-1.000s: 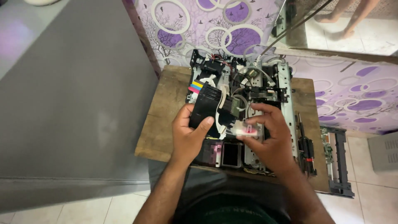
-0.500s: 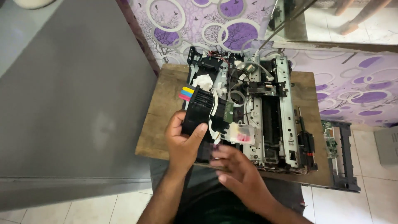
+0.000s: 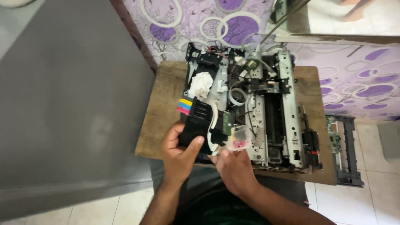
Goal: Disassembling and inspecting the internal ink carriage and ribbon cables of a printer using a screwdriver.
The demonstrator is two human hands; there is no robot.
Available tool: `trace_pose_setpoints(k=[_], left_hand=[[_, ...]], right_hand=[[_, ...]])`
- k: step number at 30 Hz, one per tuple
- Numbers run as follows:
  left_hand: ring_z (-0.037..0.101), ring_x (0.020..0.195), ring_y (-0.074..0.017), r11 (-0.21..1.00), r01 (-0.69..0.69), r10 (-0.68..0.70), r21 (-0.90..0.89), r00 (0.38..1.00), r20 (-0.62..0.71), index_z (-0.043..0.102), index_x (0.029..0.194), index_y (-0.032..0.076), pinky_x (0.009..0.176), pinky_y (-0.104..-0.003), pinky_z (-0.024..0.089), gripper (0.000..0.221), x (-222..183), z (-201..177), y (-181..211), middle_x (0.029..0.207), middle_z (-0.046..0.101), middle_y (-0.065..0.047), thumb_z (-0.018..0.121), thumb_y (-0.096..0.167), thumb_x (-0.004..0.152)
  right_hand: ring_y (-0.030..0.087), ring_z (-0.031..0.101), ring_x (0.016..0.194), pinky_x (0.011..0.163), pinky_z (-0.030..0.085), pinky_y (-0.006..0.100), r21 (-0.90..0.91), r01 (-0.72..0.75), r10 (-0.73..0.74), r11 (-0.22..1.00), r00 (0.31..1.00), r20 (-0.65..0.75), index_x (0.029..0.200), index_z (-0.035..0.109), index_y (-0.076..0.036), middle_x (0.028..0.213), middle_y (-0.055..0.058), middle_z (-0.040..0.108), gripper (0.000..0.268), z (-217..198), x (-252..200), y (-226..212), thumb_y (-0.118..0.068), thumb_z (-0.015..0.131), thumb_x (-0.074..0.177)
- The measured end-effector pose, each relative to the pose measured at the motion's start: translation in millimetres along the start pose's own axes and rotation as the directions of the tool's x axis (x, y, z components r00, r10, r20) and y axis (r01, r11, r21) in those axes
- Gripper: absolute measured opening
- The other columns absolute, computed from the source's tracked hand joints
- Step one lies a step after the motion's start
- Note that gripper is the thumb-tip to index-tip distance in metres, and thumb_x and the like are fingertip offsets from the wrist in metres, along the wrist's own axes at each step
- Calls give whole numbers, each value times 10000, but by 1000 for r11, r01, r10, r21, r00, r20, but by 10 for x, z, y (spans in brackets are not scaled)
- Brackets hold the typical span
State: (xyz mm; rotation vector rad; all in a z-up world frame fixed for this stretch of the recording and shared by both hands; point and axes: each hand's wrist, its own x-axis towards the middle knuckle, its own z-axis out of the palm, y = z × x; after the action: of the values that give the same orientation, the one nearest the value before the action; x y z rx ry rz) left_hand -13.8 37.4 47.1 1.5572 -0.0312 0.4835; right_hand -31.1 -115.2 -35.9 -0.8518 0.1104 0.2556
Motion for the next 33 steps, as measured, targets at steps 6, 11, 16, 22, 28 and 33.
trace_pose_setpoints(k=[6,11,16,22,28,33], left_hand=[[542,1211,-229,996,-92,91,-11,994,-59,474,1305,58,1062,-340,442,613,-103,189,108,1302,516,-149,801,220,812],[391,1477,-266,973,32,-57,-227,993,-107,184,1583,52,1189,-367,352,1086,-214,381,168,1588,328,-246,851,123,729],[470,1431,-247,944,139,-147,-299,989,-4,99,1626,61,1149,-386,424,1105,-257,394,101,1614,369,-174,818,234,806],[547,471,-78,864,316,-350,-392,937,-17,357,1583,127,434,-223,493,915,-208,444,65,1030,722,-161,795,169,781],[547,1284,-190,936,167,-175,-311,985,2,310,1594,104,1103,-315,446,925,-134,488,91,1451,534,-161,746,334,812],[611,1086,-143,902,232,-239,-365,971,28,349,1588,102,960,-296,510,852,-85,508,197,1275,616,-127,718,296,845]], right_hand=[[200,572,828,875,499,521,210,112,-153,971,971,186,925,522,-89,900,63,569,150,212,-1,-205,-164,636,988],[301,542,1345,1145,399,463,235,153,-215,960,939,269,1314,626,30,1406,160,616,355,222,43,-258,-197,586,1044],[152,477,716,673,376,403,203,126,-158,971,976,150,628,348,-164,685,-24,397,424,-43,68,-20,-111,571,985],[243,643,1164,907,499,431,297,88,-125,951,986,108,1268,653,-77,1218,86,719,333,49,20,-92,-127,680,940],[297,511,1350,1028,428,610,134,-63,72,989,995,-62,1479,458,-66,1469,145,549,600,160,-36,-336,-67,469,880],[141,616,1048,1050,389,537,167,-138,116,976,984,137,1153,565,-166,995,10,634,174,-36,23,-312,-167,515,986]])
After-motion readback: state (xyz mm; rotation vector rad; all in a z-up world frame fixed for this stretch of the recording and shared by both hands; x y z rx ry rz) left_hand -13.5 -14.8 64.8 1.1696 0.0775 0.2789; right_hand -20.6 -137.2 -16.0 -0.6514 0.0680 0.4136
